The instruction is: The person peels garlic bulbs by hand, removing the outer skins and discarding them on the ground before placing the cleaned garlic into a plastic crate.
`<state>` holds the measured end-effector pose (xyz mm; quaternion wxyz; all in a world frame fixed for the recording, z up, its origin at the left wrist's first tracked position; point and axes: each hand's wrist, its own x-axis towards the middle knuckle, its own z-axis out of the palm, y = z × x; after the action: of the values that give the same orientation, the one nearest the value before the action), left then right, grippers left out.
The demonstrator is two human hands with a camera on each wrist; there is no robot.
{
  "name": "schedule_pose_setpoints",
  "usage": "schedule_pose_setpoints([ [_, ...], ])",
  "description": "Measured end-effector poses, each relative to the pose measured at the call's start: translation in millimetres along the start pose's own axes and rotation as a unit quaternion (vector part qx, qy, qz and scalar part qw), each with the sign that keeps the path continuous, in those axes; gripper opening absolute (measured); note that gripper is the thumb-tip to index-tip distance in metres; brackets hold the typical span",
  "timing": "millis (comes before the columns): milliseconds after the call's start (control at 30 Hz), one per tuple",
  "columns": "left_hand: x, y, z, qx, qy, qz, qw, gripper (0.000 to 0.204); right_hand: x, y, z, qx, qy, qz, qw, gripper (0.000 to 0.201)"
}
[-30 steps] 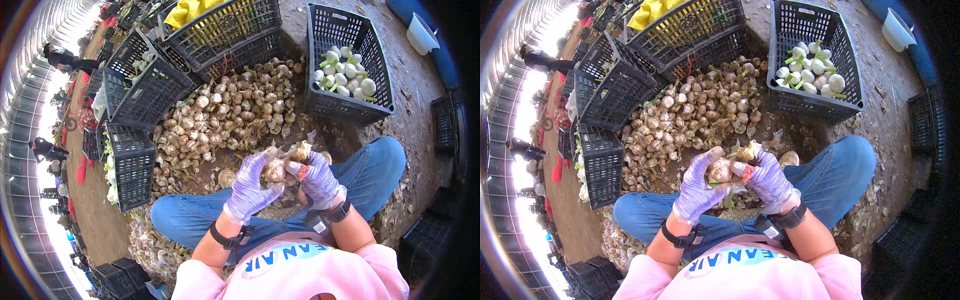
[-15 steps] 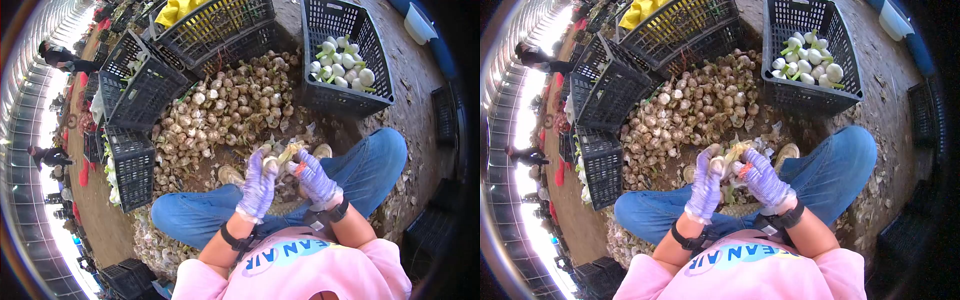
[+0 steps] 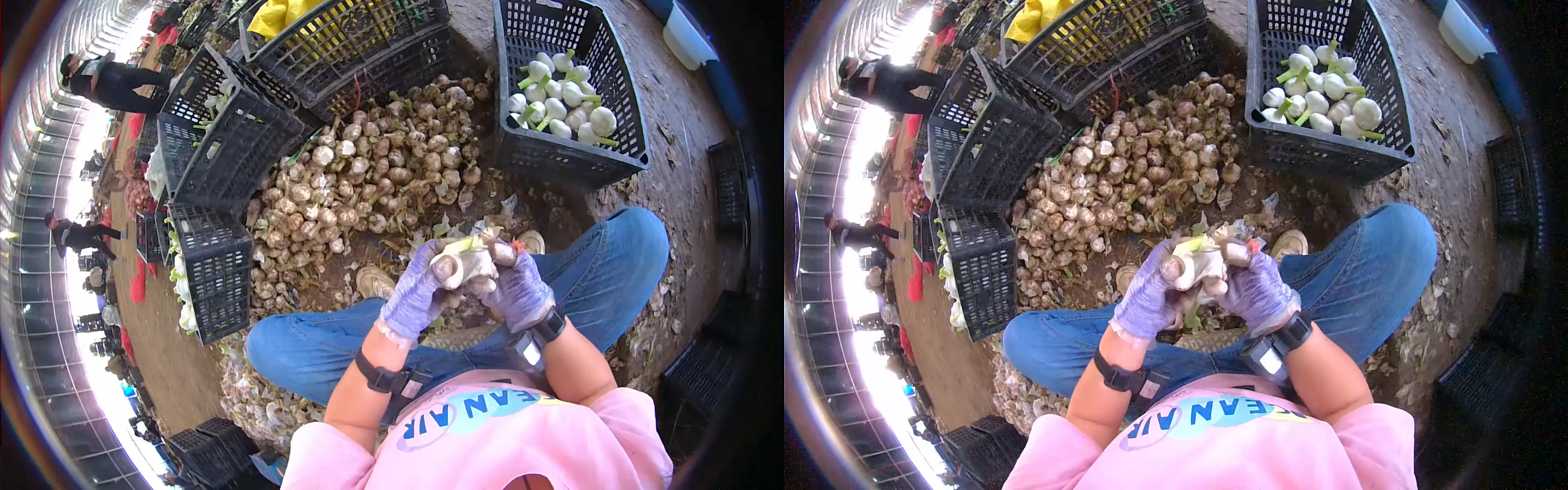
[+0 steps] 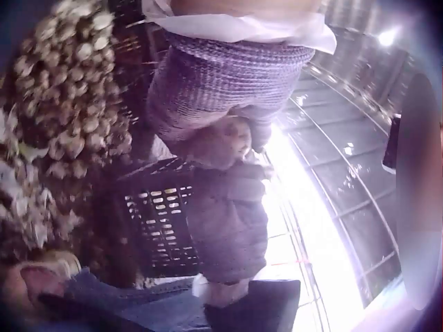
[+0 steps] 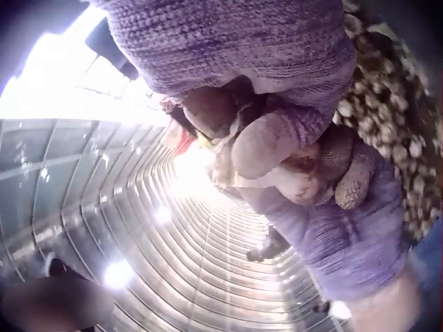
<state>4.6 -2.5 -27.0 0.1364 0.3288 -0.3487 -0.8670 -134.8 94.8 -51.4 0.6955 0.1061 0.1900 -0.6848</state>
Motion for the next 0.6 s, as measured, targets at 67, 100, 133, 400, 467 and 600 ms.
schedule_pose_setpoints([
  [67, 2.3, -8.2, -4.3, -0.100, 0.041, -0.011, 0.994, 0.070, 10.2, 7.3, -12.5, 0.175, -0.113, -0.021, 0.978, 0.039],
  [100, 7.0, -10.5, 1.7, -0.136, 0.037, 0.031, 0.989, 0.069, 10.4, 4.5, -2.1, 0.181, -0.046, -0.016, 0.982, 0.037],
  [133, 7.1, -9.5, 6.0, -0.135, 0.037, 0.030, 0.990, 0.069, 10.1, 3.1, 0.9, 0.183, -0.046, -0.017, 0.982, 0.037],
  [400, -4.3, 14.3, -3.8, 0.259, 0.155, 0.181, 0.936, 0.028, -1.3, -18.9, 17.9, -0.066, -0.085, -0.049, 0.993, 0.042],
  [467, -13.4, 26.5, -1.4, 0.284, 0.098, 0.239, 0.924, 0.025, 6.4, -27.7, 6.4, -0.081, 0.018, -0.172, 0.982, 0.040],
  [600, -25.8, 41.5, 12.8, 0.287, 0.110, 0.224, 0.925, 0.026, -18.1, -27.7, 35.9, -0.477, 0.084, -0.091, 0.870, 0.042],
])
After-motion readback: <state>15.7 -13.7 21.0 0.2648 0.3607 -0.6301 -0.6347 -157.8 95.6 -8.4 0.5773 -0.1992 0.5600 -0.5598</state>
